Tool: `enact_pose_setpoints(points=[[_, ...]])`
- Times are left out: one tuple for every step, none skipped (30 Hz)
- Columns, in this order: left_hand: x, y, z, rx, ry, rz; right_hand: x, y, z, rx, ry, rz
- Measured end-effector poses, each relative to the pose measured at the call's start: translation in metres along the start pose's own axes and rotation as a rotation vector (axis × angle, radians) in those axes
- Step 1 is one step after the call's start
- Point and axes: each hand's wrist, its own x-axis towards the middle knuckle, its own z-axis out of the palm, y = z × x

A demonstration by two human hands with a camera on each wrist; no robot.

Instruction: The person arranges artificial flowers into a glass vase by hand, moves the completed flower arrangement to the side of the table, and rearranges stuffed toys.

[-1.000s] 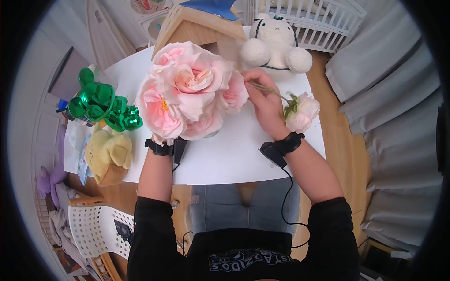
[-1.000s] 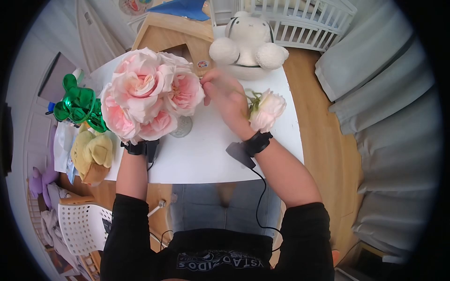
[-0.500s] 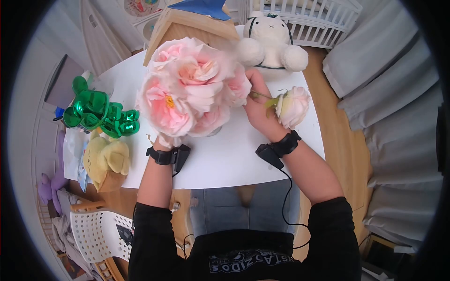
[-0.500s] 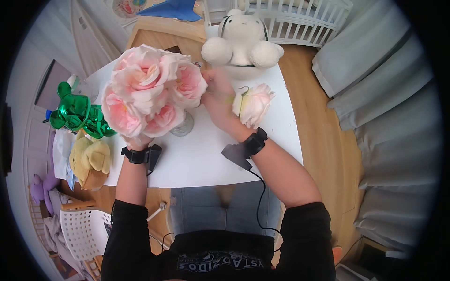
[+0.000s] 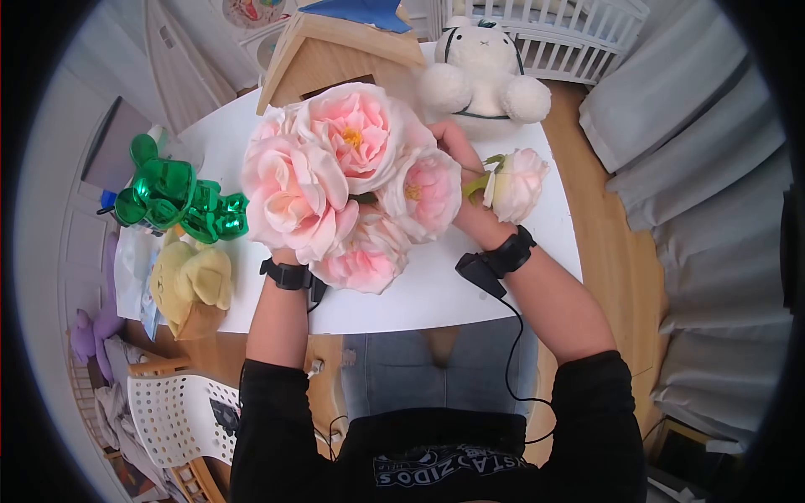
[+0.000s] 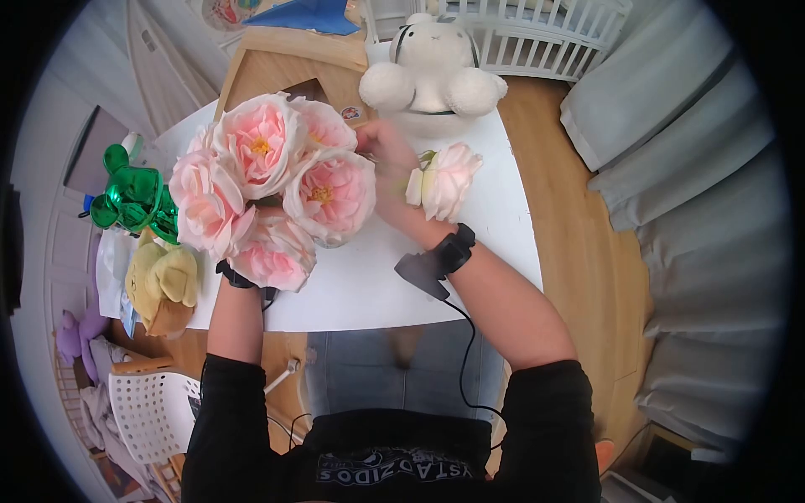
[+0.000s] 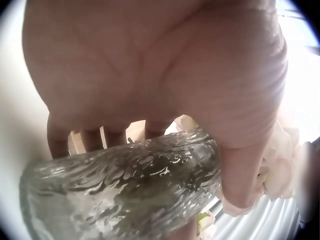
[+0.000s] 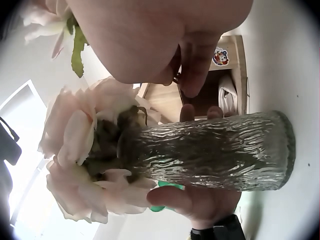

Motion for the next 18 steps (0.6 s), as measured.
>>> enact_pose_setpoints(points=[[0.001, 0.002, -0.002, 0.006, 0.001, 0.002, 0.0, 0.0, 0.001, -0.014, -0.004, 0.004], [0.001, 0.002, -0.002, 0.012, 0.002, 0.004, 0.0, -0.001, 0.002, -0.028, -0.009, 0.008], [0.0, 0.0, -0.001, 0.018, 0.004, 0.006, -0.001, -0.002, 0.002, -0.028, -0.01, 0.008], [-0.002, 0.002, -0.001, 0.024, 0.006, 0.008, -0.001, -0.003, 0.002, -0.12, -0.019, -0.024], [0.001, 0.0, -0.001, 0.03, 0.006, 0.011, -0.002, -0.004, 0.002, -0.212, -0.027, -0.057], [-0.005, 0.003, 0.0, 0.036, 0.006, 0.014, -0.002, -0.003, 0.002, -0.213, -0.028, -0.059], [-0.004, 0.002, 0.0, 0.043, 0.006, 0.019, -0.002, -0.002, 0.002, -0.19, -0.047, -0.042], [-0.002, 0.002, 0.0, 0.049, 0.007, 0.023, -0.002, -0.002, 0.002, -0.168, -0.067, -0.024], [-0.002, 0.0, 0.001, 0.055, 0.01, 0.026, -0.001, -0.002, 0.003, -0.167, -0.07, -0.023], [-0.004, -0.001, 0.002, 0.06, 0.013, 0.029, -0.002, -0.001, 0.003, -0.114, -0.072, -0.001], [-0.004, 0.003, 0.0, 0.064, 0.016, 0.031, -0.002, 0.0, 0.003, -0.061, -0.073, 0.022], [-0.001, 0.002, -0.002, 0.068, 0.018, 0.032, -0.003, 0.0, 0.002, -0.061, -0.073, 0.024], [0.0, 0.001, -0.002, 0.072, 0.02, 0.033, -0.003, 0.0, 0.0, -0.033, -0.076, 0.056], [-0.001, -0.001, 0.0, 0.076, 0.021, 0.036, -0.002, 0.001, -0.001, -0.004, -0.078, 0.087], [-0.001, -0.001, 0.0, 0.081, 0.023, 0.039, -0.001, 0.004, 0.0, -0.005, -0.08, 0.088], [-0.001, -0.001, 0.0, 0.087, 0.025, 0.043, 0.0, 0.008, 0.001, -0.052, -0.061, 0.057], [-0.002, -0.002, 0.001, 0.093, 0.026, 0.048, 0.001, 0.01, 0.003, -0.098, -0.042, 0.025], [-0.001, -0.003, 0.002, 0.099, 0.029, 0.052, 0.001, 0.011, 0.003, -0.098, -0.045, 0.026]])
